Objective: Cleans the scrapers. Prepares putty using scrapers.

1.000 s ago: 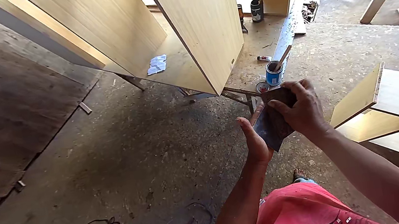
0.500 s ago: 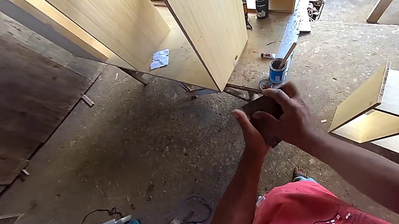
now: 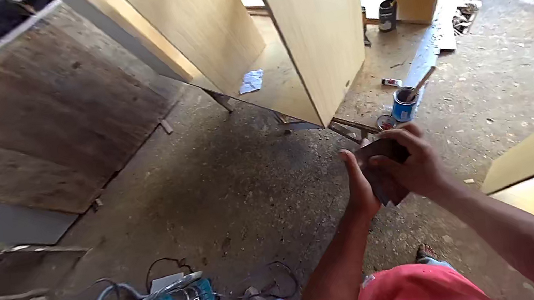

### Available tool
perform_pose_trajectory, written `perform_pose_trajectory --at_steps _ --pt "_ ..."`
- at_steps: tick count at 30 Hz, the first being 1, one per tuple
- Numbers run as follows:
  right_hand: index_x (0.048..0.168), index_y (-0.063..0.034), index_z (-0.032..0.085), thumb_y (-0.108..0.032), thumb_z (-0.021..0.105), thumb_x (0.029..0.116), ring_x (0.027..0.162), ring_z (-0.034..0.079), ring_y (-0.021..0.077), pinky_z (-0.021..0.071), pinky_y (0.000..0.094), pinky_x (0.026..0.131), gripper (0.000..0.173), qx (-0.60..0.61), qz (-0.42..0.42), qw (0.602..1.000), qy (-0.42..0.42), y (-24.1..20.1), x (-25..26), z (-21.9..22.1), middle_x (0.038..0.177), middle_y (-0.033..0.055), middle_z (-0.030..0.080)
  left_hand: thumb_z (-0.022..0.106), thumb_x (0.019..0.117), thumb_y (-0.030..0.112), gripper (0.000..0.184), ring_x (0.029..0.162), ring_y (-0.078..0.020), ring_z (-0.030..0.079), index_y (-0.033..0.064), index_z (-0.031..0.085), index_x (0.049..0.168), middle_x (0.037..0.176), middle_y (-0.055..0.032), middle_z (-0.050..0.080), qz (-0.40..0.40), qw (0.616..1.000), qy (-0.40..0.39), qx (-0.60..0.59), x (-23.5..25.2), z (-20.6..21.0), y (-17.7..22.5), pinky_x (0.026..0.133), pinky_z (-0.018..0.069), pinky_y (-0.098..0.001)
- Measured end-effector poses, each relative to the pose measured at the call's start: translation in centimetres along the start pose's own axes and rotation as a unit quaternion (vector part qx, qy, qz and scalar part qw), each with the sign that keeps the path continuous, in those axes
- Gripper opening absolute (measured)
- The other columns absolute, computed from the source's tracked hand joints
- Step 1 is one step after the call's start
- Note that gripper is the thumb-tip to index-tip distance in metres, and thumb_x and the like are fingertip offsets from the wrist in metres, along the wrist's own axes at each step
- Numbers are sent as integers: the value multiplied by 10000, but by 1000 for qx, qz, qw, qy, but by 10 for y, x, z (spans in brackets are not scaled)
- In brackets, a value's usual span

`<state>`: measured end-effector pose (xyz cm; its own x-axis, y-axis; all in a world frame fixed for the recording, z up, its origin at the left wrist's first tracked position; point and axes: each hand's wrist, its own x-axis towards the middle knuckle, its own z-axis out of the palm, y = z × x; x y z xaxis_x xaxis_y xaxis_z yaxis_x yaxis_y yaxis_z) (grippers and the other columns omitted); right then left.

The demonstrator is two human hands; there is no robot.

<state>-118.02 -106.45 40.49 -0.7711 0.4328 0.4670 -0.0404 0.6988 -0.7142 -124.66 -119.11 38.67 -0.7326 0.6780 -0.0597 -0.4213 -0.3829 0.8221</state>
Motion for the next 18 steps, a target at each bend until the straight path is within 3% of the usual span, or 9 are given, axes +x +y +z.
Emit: perform_pose_trajectory --at_steps 1,2,5,6,9,11,12,15,18 --pt "1226 -121 696 -402 812 853 976 635 309 555 544 785 481 -12 20 1000 21 9 5 -4 1118 157 625 357 627 1043 1297 1217 -227 625 165 340 1582 1385 -101 613 -7 1000 -6 24 -1 -4 2 993 547 -466" --pt "1242 -101 681 -415 796 868 1007 632 358 544 586 801 502 -32 43 998 34 15 7 -7 1151 197 613 304 640 1048 1336 1273 -247 592 130 275 1610 1445 -130 568 -7 999 12 44 -1 -4 2 1030 524 -484" --pt "1245 -81 696 -462 753 876 1022 658 388 569 589 801 534 -38 39 998 9 1 -4 11 1217 251 622 190 772 975 1246 1353 -229 519 36 271 1586 1537 -166 462 18 996 59 72 4 0 3 1086 473 -452" --pt "1224 -83 708 -471 757 861 971 669 372 578 564 748 534 -40 22 999 14 1 -5 15 1180 237 632 196 780 970 1248 1378 -232 497 27 250 1595 1569 -172 422 18 996 63 68 5 0 4 1096 459 -452" --pt "1237 -70 698 -469 762 871 1015 649 435 552 621 794 545 -45 53 997 21 10 9 7 1206 277 615 216 750 991 1295 1401 -218 477 30 172 1616 1594 -160 392 8 995 44 88 0 2 6 1115 454 -452" --pt "1229 -62 704 -445 771 859 973 665 418 567 601 750 537 -39 28 999 17 -4 6 11 1195 272 620 220 792 959 1222 1307 -184 554 24 276 1576 1487 -147 511 28 992 74 94 1 6 3 1062 497 -418" --pt "1211 -78 713 -455 769 846 930 678 375 578 559 711 528 -45 7 999 16 -7 4 14 1166 238 633 219 794 958 1223 1318 -188 542 30 263 1588 1510 -150 489 28 993 74 90 1 5 4 1063 488 -419" --pt "1244 -48 690 -422 764 886 1064 636 446 533 651 851 523 -26 48 998 -12 9 13 8 1220 284 617 158 785 965 1239 1438 -224 430 56 158 1627 1623 -158 343 0 992 49 116 -7 0 8 1143 421 -467" --pt "1214 -54 705 -407 780 854 1022 653 417 563 612 811 510 -11 4 1000 -7 -7 7 16 1176 261 631 148 900 854 1058 1292 -196 557 48 300 1568 1472 -152 518 18 992 78 98 -2 4 4 1054 496 -439"
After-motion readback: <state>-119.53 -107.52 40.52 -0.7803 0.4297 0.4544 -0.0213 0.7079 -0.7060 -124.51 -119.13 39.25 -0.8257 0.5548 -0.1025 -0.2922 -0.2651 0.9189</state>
